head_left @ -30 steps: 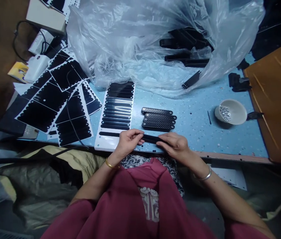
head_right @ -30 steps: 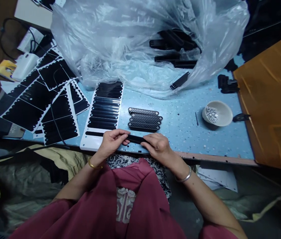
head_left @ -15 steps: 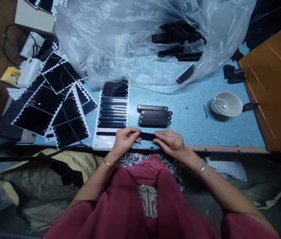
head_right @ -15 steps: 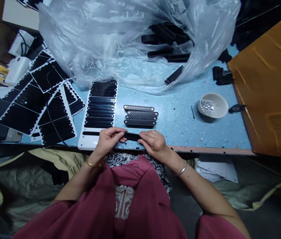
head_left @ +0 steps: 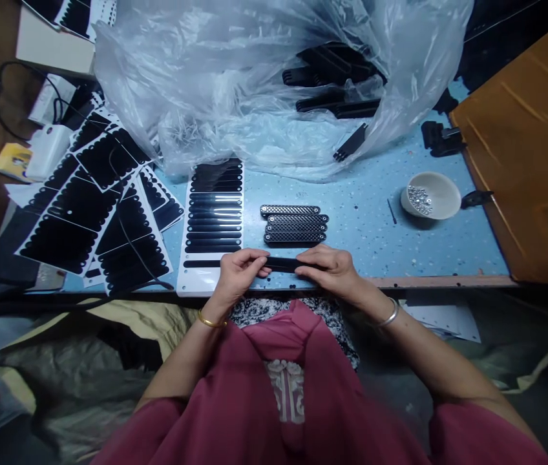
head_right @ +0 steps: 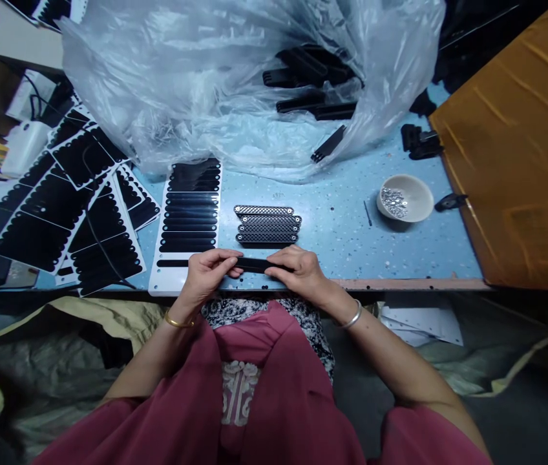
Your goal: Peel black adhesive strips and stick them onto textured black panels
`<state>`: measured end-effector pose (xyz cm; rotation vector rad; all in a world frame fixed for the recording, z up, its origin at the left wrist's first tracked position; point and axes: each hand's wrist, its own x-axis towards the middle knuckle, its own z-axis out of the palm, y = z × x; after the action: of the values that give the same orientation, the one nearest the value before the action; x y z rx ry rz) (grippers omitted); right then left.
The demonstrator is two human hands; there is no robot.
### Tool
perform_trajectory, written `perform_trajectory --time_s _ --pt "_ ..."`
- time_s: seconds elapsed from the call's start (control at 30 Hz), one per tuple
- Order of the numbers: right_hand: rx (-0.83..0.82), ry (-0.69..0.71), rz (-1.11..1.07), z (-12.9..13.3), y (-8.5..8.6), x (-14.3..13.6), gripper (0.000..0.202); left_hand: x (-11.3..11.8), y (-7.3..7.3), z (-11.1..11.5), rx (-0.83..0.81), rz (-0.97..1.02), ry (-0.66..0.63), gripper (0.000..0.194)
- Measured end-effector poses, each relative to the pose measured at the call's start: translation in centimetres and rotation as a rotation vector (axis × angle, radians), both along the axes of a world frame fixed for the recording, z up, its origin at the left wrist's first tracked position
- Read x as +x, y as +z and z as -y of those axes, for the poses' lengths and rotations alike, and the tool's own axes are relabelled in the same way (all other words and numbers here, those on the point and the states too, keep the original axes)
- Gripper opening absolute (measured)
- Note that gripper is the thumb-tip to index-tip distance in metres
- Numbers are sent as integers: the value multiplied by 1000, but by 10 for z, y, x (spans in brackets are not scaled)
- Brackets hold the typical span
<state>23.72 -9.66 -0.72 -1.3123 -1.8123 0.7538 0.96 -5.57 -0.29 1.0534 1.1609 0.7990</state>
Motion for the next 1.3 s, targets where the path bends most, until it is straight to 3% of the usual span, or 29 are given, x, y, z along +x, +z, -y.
perform_trajectory --time_s 0.17,0.5,0.7,0.8,1.03,1.17,1.23,1.3 --pt "6 -23 -66 1 -5 0 11 1 1 0 -1 -2 2 29" --pt "321 16 282 11 -9 -6 19 1 1 0 21 -19 -7 32" --pt "242 61 238 12 -10 5 22 2 1 0 35 -26 -10 30" --pt "217 4 203 19 -11 17 24 0 2 0 32 -30 -7 30" --pt "186 -288 285 43 -11 45 25 2 2 4 0 -41 -46 32" --pt "285 -329 279 50 10 27 17 -10 15 13 179 -196 -19 36" --pt "337 -278 233 51 27 2 17 -31 23 16 368 -361 73 29" --pt "347 -134 153 48 40 -30 23 -63 26 18 528 -566 231 19"
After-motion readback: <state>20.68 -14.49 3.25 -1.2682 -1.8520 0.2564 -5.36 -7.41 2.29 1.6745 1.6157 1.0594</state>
